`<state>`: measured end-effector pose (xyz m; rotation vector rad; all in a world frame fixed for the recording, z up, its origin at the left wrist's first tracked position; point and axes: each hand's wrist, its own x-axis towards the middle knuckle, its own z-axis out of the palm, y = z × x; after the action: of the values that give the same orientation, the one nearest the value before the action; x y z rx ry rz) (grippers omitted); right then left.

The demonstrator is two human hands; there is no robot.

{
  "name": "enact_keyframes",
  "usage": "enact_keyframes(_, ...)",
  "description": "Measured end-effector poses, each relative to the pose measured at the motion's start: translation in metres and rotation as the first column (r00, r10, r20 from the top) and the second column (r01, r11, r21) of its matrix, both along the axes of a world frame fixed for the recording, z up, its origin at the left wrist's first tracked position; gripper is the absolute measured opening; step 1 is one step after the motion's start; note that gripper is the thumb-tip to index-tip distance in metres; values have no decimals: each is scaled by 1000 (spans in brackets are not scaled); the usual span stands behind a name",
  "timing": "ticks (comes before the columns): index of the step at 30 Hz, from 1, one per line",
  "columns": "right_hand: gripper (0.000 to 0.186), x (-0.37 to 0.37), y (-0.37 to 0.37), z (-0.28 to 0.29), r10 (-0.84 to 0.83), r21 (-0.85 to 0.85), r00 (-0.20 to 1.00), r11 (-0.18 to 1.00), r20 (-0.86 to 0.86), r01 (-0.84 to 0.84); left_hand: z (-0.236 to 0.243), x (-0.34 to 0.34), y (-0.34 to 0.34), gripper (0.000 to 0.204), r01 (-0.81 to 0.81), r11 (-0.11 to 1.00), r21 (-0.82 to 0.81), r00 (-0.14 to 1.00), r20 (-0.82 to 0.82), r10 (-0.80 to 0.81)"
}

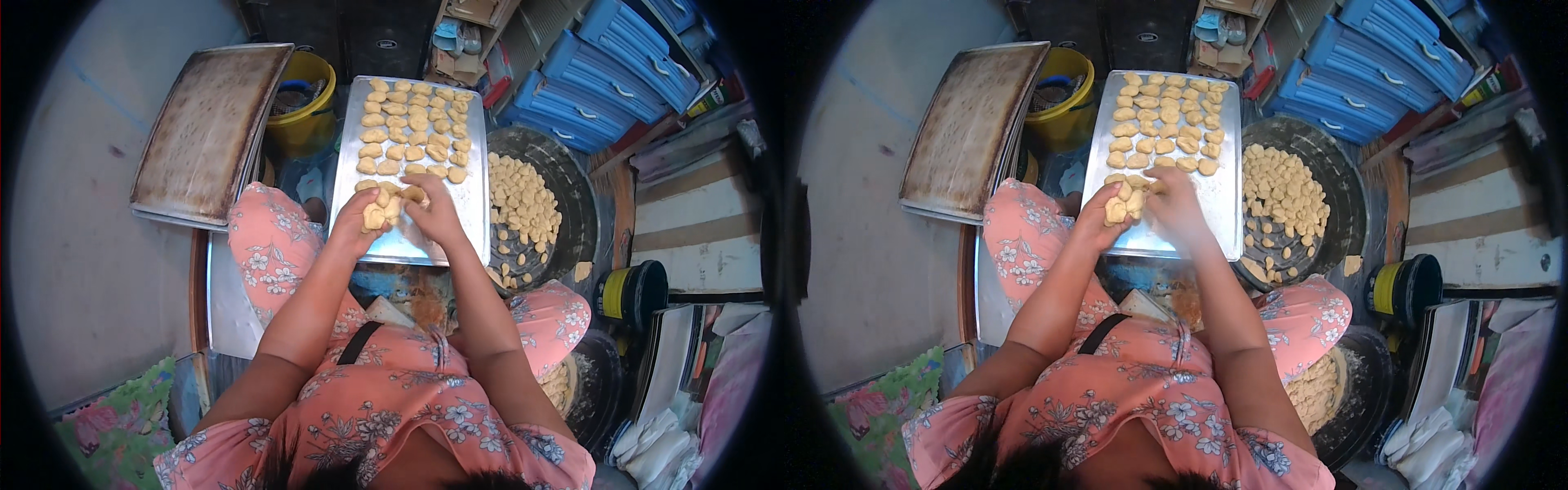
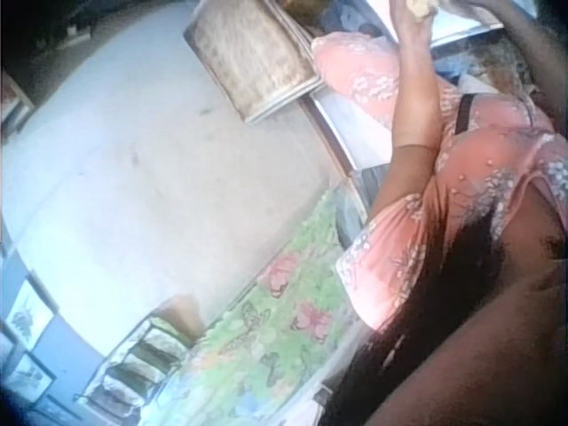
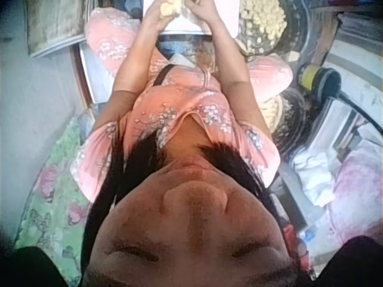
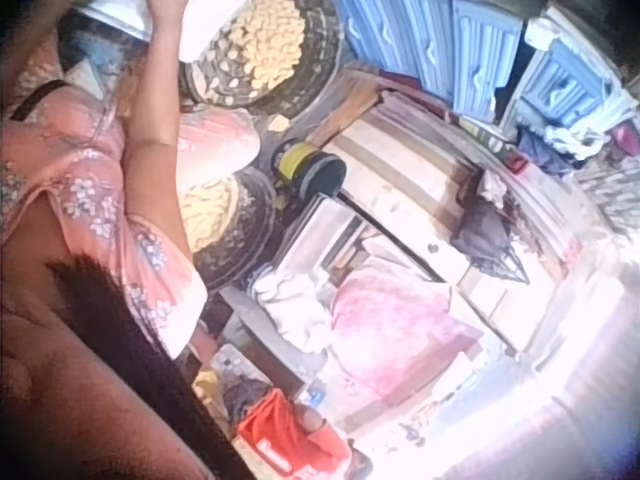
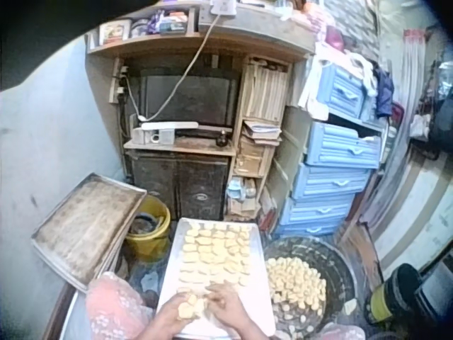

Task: Manually shape pieces of dough and arrange them on a baking tray.

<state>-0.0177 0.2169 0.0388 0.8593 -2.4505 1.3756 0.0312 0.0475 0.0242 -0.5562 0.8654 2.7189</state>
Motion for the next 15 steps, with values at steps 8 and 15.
enact_keyframes(8, 24, -6, 23, 3, 75, -520, 785, 787, 615, 332, 5, 9, 18, 21, 111, 980, -165, 993, -21, -115)
enact_keyframes(15, 29, -5, 37, -19, -163, 333, 986, 929, -30, 164, -16, 4, 11, 23, -33, 998, 60, 999, 39, 30)
